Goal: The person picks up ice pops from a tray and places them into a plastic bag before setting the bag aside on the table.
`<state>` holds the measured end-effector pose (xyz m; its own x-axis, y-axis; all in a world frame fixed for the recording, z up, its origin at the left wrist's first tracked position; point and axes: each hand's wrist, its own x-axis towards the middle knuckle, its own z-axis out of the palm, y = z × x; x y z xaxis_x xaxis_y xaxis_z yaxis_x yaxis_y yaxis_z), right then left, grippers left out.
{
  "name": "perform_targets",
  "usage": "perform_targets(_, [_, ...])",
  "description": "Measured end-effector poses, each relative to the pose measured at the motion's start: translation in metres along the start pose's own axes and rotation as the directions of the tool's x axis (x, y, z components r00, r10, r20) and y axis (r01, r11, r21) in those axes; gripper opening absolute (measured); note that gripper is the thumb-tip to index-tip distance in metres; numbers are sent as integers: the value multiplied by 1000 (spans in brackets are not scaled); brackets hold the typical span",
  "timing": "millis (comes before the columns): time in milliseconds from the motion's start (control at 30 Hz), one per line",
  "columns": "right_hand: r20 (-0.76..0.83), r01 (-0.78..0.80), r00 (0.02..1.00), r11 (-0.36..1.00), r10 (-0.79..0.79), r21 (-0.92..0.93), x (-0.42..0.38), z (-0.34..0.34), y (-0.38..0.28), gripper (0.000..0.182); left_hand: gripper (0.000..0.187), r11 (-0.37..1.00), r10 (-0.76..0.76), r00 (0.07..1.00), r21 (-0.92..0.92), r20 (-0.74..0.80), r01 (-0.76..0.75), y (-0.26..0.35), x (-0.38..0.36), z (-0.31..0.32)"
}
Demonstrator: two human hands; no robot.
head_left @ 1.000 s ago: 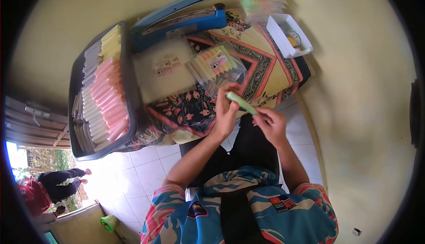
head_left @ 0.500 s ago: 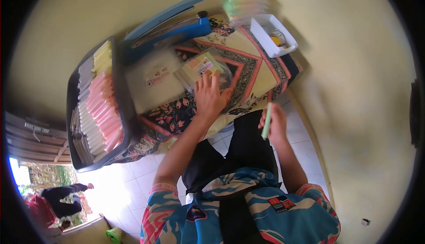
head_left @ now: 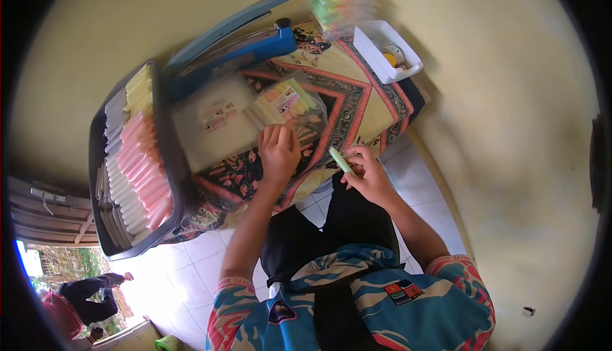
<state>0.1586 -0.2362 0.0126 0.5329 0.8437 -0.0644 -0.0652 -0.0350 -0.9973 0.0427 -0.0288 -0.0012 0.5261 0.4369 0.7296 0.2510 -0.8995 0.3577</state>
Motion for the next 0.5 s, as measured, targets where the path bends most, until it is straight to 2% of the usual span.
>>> perform_targets(33, [7, 85, 996, 984, -85, -158, 6, 5, -1, 22, 30, 1000, 0, 1000, 0, -20, 0, 0, 0, -1])
perform_targets(100, [61, 247, 967, 858, -246, -451, 18, 15, -3, 16, 26, 1000, -1, 998, -2, -57, 1, 4, 1, -3])
perform_targets(133, [68, 334, 937, 816, -344, -473, 25, 20, 0, 16, 25, 1000, -1, 998, -18, -64, -1, 4, 1, -2])
perform_targets(233, [75, 459, 868, 736, -491, -497, 47, 39, -1, 17, 23, 998, -6, 997, -55, -74, 1, 2, -1, -2])
perform_targets(267, [91, 469, 865, 732, -493, -494, 55, 43, 0, 25, 22, 998, -10, 997, -63, -70, 5, 2, -1, -3])
perform_targets(367, [71, 485, 805, 585, -589, -650, 79, 56, 11, 38, 22, 995, -8, 995, -99, -99, -1, 2, 0, 0])
perform_targets(400, [107, 475, 802, 520, -587, -710, 83, 59, 10, 46, 23, 994, -8, 995, -110, -101, -3, 1, -1, 0])
perform_targets(500, [124, 486, 781, 471, -612, -736, 99, 68, 8, 48, 26, 992, 4, 996, -126, -92, -16, 1, -1, -3])
